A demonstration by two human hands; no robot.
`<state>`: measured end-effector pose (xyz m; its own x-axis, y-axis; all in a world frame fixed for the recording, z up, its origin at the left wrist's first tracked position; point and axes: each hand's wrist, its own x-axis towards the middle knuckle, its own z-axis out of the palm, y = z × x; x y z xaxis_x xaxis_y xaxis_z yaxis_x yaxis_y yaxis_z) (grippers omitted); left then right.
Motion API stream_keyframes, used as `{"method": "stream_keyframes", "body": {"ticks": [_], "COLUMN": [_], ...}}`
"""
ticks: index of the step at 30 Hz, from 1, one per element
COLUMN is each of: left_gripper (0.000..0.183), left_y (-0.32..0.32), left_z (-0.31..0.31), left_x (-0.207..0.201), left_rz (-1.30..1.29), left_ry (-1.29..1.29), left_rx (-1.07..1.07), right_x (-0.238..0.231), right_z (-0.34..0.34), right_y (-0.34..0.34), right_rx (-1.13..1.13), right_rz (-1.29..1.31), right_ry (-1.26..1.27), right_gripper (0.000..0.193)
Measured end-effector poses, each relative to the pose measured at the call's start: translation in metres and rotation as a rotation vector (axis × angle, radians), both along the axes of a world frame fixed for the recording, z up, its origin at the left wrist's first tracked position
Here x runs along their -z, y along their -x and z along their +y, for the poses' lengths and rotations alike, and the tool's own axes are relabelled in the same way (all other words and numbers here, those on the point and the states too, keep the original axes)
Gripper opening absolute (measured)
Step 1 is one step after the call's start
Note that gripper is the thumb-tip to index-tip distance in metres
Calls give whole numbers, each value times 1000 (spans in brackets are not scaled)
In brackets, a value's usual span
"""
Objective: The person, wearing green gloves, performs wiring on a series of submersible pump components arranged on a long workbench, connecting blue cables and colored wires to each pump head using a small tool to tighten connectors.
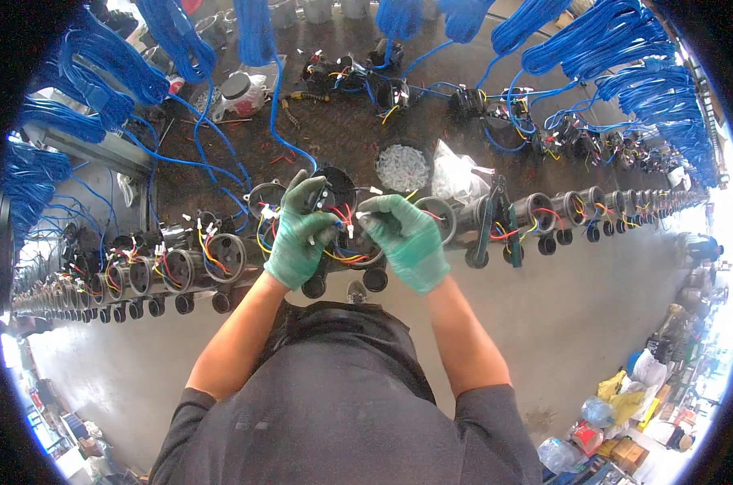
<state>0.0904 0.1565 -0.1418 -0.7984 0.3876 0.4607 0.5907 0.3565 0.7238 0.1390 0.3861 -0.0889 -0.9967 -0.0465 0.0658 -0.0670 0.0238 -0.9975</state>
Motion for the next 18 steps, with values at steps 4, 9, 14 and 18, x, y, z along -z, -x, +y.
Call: {"method": "stream_keyframes", "body": {"ticks": [4, 9, 14, 18], "left_gripper": [15, 16, 21, 28], "left_y": [0, -1, 0, 0], "left_z": [-2, -2, -2, -4], "left_x": [0, 0, -1, -3], "left_rz": [1, -5, -12, 25], "left_ry": [11, 29, 3, 61], "left_rx": [6, -1, 13, -1], "right_x": [14, 17, 18, 2], "right_z": [-12, -18, -25, -28], "right_y": [-7, -5, 2, 6], "right_rx": [58, 22, 25, -33], "right_rz": [65, 78, 200, 36], "right_ry": [-128, -102, -332, -404], "right_gripper": [21, 18, 12, 17]}}
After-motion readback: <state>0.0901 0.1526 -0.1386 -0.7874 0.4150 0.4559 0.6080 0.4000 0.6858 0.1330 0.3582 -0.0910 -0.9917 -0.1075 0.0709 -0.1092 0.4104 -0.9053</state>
